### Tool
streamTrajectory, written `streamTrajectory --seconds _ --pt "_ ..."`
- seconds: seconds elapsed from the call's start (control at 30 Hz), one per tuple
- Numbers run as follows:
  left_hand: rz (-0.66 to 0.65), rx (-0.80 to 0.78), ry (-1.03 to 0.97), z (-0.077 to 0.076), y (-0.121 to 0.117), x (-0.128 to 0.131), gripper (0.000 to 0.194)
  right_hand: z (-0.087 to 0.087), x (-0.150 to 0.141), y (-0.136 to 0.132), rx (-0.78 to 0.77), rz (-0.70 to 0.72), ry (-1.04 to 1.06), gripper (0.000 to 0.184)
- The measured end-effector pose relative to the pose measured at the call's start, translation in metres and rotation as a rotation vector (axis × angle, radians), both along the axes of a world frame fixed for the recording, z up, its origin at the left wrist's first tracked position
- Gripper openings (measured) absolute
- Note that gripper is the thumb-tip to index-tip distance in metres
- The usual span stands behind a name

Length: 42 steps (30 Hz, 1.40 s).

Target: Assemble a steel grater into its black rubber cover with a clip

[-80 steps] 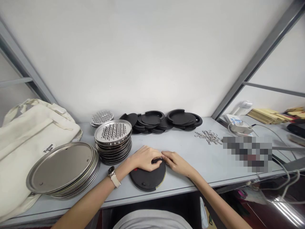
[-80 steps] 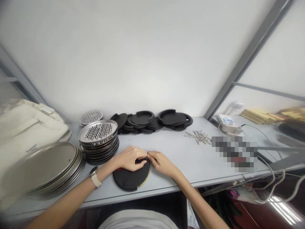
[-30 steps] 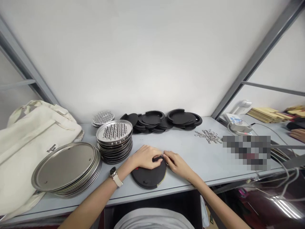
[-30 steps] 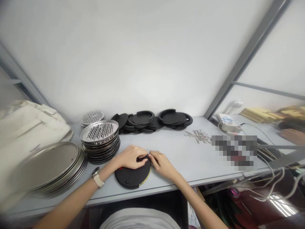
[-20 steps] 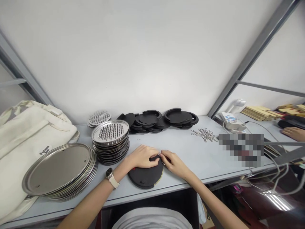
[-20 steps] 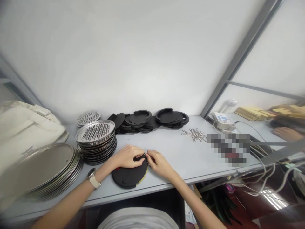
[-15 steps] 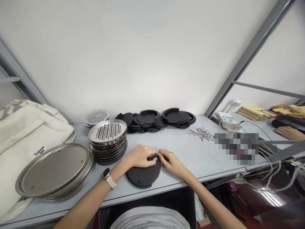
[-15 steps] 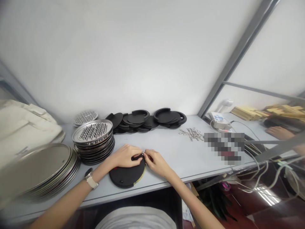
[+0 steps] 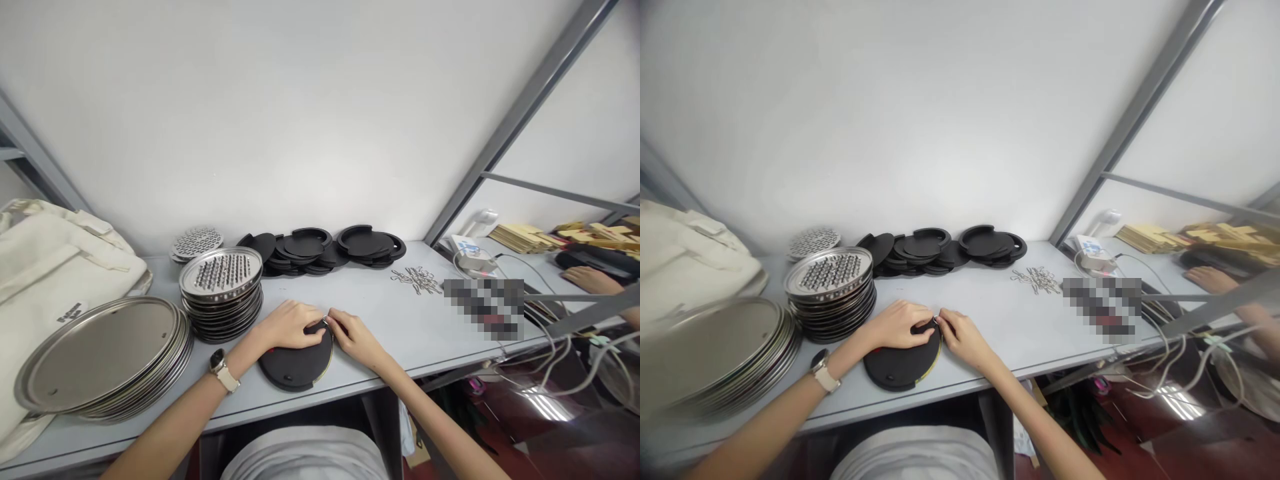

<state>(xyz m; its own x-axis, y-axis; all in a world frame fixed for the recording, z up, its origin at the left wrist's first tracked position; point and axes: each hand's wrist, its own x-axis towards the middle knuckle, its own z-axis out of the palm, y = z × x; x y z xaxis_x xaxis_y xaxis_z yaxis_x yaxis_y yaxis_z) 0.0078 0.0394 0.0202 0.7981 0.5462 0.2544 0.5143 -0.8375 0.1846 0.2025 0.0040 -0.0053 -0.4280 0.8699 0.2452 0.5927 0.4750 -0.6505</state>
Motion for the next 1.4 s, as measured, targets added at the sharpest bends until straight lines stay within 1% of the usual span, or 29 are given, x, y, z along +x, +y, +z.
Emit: streamTrajectory --seconds 0.13,0.3,0.43,0.57,0.83,1.03,1.4 --pt "0.013 -0.009 0.003 -0.0002 -0.0001 -0.0003 0.024 -0.0015 -0.0001 0.0006 0.004 -0.001 -0.010 0.024" --pt "0.054 -0.007 0.036 -0.0036 0.0013 -0.0003 0.032 -0.0021 0.0001 0.0008 0.027 -0.004 -0.026 0.025" --pt "0.050 0.001 0.052 -0.0060 0.0023 -0.0003 0.035 -0.0027 -0.0015 0.0015 0.037 -0.011 -0.039 0.025" --pt "0.045 0.007 0.046 -0.0054 0.0018 0.0000 0.034 -0.0030 -0.0028 0.0021 0.046 -0.020 -0.053 0.024" --pt "0.058 -0.025 0.051 -0.0034 0.0021 0.0010 0.033 -0.0035 0.0001 0.0025 0.043 0.012 -0.055 0.026" --pt "0.062 -0.052 0.045 -0.0036 0.0018 0.0010 0.034 -0.0065 0.0000 0.0022 0.075 0.006 -0.072 0.025" --pt "0.057 -0.042 0.027 -0.0029 0.0020 0.0008 0.033 -0.0046 0.0003 0.0006 0.072 -0.002 -0.064 0.025"
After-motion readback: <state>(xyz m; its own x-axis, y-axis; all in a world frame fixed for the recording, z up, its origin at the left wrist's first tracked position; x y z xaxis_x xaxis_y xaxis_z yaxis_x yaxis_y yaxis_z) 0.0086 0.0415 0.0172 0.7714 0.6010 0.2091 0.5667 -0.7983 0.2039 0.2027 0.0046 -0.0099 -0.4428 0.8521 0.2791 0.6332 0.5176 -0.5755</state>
